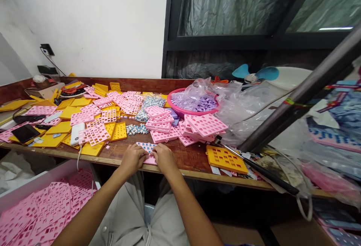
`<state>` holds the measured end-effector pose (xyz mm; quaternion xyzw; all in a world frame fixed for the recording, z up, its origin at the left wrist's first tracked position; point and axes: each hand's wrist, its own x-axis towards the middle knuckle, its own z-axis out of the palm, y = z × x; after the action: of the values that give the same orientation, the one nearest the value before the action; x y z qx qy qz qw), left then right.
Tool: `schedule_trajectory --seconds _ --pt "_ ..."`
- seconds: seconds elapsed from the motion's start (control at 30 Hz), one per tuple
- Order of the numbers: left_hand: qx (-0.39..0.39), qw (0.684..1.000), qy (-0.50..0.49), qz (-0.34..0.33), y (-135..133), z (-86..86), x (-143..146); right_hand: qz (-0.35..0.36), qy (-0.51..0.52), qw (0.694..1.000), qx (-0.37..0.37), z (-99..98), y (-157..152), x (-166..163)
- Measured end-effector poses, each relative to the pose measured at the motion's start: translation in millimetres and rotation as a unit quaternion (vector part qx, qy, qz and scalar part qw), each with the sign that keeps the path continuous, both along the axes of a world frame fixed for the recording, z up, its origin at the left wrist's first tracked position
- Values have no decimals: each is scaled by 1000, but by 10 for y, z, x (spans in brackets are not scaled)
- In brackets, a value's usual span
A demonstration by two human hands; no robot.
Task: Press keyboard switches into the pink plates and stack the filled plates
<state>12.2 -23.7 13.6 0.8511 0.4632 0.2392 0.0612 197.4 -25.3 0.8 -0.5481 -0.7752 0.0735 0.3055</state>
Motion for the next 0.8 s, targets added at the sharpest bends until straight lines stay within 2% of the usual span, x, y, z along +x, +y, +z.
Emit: schedule_trajectory --seconds 0.1,0.2,0.4,0.5,0.57,0.67,0.73,0.8 --pt "11 999 31 -12 33 2 6 10 -70 997 -21 107 33 9" --pt "41 998 52 -21 14 -19 16 15 -104 994 -30 134 43 22" --pt "60 997 18 -49 -233 -153 3 49 -180 982 9 58 -98 -24" --pt "55 996 24 -67 -365 -193 -63 73 -213 974 12 103 -181 -35" --pt "52 994 25 -91 -367 -158 -163 83 -220 972 4 170 -191 -13" --pt "59 996 -25 -69 -143 -19 -398 87 -192 977 -23 299 -78 12" --pt "76 994 -78 9 143 76 -570 82 -153 984 -30 391 89 -38" --pt "81 992 -72 63 468 128 -706 74 -122 990 -24 476 311 -171"
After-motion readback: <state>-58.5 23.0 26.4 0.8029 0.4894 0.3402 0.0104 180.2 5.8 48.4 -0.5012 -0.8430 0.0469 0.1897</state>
